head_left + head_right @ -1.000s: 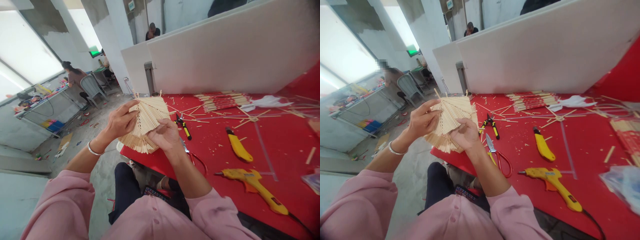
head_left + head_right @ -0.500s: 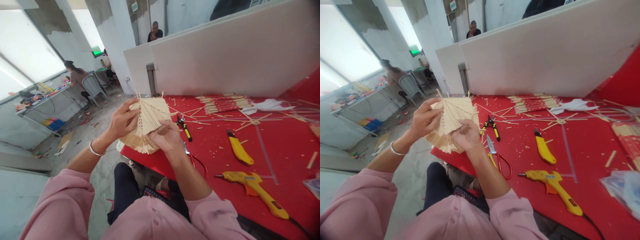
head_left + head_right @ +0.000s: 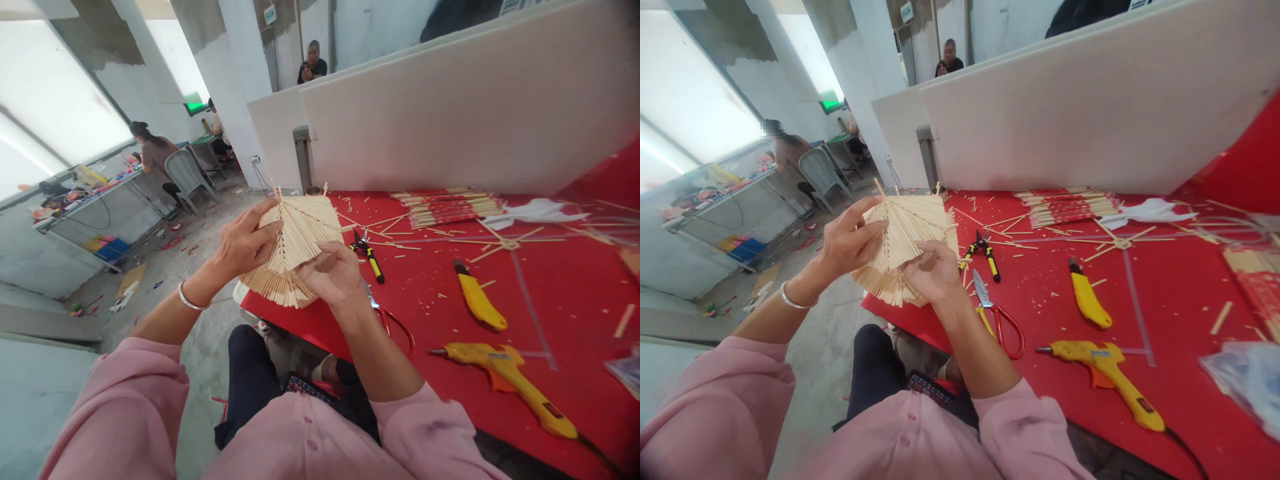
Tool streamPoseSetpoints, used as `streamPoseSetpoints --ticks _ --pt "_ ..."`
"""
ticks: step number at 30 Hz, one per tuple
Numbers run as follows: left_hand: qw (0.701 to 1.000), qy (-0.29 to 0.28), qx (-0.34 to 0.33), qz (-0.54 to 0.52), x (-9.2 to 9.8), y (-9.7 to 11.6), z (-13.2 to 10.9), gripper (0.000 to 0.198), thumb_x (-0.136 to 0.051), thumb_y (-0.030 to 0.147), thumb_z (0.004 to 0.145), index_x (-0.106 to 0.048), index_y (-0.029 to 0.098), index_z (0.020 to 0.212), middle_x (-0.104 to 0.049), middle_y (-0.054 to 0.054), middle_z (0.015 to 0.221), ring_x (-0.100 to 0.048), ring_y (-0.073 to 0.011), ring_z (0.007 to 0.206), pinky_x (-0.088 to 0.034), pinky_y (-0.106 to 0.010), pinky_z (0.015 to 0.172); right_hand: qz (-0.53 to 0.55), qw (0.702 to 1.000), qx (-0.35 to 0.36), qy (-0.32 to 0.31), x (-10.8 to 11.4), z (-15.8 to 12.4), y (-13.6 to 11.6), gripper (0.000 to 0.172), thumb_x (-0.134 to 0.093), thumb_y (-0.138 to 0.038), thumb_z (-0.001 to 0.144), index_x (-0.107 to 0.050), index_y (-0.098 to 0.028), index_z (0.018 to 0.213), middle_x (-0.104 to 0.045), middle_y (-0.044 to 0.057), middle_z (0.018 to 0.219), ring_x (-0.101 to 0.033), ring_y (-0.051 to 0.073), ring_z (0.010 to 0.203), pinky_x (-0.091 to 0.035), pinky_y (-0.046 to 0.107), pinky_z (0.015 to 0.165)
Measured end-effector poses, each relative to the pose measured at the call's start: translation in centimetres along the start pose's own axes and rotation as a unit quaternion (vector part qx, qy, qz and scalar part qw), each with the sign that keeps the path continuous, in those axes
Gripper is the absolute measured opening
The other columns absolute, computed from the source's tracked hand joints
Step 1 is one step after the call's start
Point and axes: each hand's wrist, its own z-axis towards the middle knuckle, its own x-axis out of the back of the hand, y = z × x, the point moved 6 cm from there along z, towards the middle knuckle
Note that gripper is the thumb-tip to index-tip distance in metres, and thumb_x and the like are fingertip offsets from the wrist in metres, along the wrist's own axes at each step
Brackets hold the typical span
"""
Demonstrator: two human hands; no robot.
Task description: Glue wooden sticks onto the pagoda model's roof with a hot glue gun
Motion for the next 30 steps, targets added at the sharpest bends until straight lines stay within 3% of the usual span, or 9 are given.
streamPoseSetpoints --ticks 11,18,21,25,27,30 --pt "1.000 0.011 -0.014 -0.002 0.0 0.3 -0.1 0.022 -0.053 0.013 0.093 -0.066 0.023 0.109 -0.067 -0.013 0.135 -0.072 -0.0195 0.094 -0.057 -0.030 0.062 -0.010 1.000 0.001 0.005 0.4 0.0 0.0 0.054 -0.060 -0.019 0.068 -0.065 -0.028 0.121 -0.077 -0.001 0.113 -0.067 0.021 0.121 -0.056 0.041 0.104" --pt "0.999 0.012 0.031 -0.035 0.2 -0.3 -0.7 0.022 -0.054 0.015 0.094 -0.068 0.024 0.109 -0.066 -0.011 0.137 -0.065 -0.0141 0.077 -0.055 -0.030 0.064 -0.021 1.000 -0.004 0.014 0.6 -0.3 0.0 0.048 -0.062 -0.020 0.068 -0.065 -0.029 0.115 -0.077 -0.002 0.113 -0.066 0.018 0.120 -0.057 0.036 0.099" --pt "0.996 0.054 0.039 -0.052 1.4 -0.6 -0.6 0.026 -0.055 0.012 0.092 -0.068 0.024 0.111 -0.065 -0.010 0.136 -0.060 -0.0119 0.071 -0.052 -0.030 0.062 -0.023 1.000 -0.006 0.016 0.7 -0.4 0.1 0.044 -0.062 -0.020 0.067 -0.065 -0.028 0.111 -0.077 -0.001 0.113 -0.067 0.019 0.119 -0.058 0.035 0.096" --pt "0.991 0.109 0.062 -0.041 3.7 -0.6 -0.7 0.031 -0.057 0.011 0.093 -0.068 0.027 0.117 -0.064 -0.008 0.137 -0.064 -0.0146 0.082 -0.052 -0.029 0.062 -0.015 0.999 0.003 0.030 0.9 -1.2 0.0 0.031 -0.066 -0.020 0.065 -0.068 -0.027 0.095 -0.078 -0.001 0.103 -0.069 0.019 0.110 -0.055 0.035 0.102" --pt "0.988 0.123 0.085 -0.030 4.9 -0.2 -1.3 0.034 -0.058 0.012 0.093 -0.068 0.029 0.122 -0.062 -0.008 0.139 -0.067 -0.0168 0.088 -0.053 -0.030 0.063 -0.027 0.999 0.005 0.033 1.1 -2.7 -0.1 0.027 -0.068 -0.021 0.065 -0.069 -0.026 0.091 -0.078 0.000 0.106 -0.069 0.018 0.112 -0.050 0.035 0.110" --pt "0.982 0.141 0.120 -0.038 6.4 1.3 -3.0 0.043 -0.063 0.013 0.092 -0.067 0.032 0.130 -0.063 -0.008 0.140 -0.069 -0.0200 0.095 -0.057 -0.033 0.066 -0.088 0.995 -0.006 0.043 2.0 -7.2 -0.8 0.041 -0.070 -0.022 0.068 -0.072 -0.025 0.109 -0.072 0.003 0.131 -0.062 0.020 0.128 -0.040 0.039 0.120"
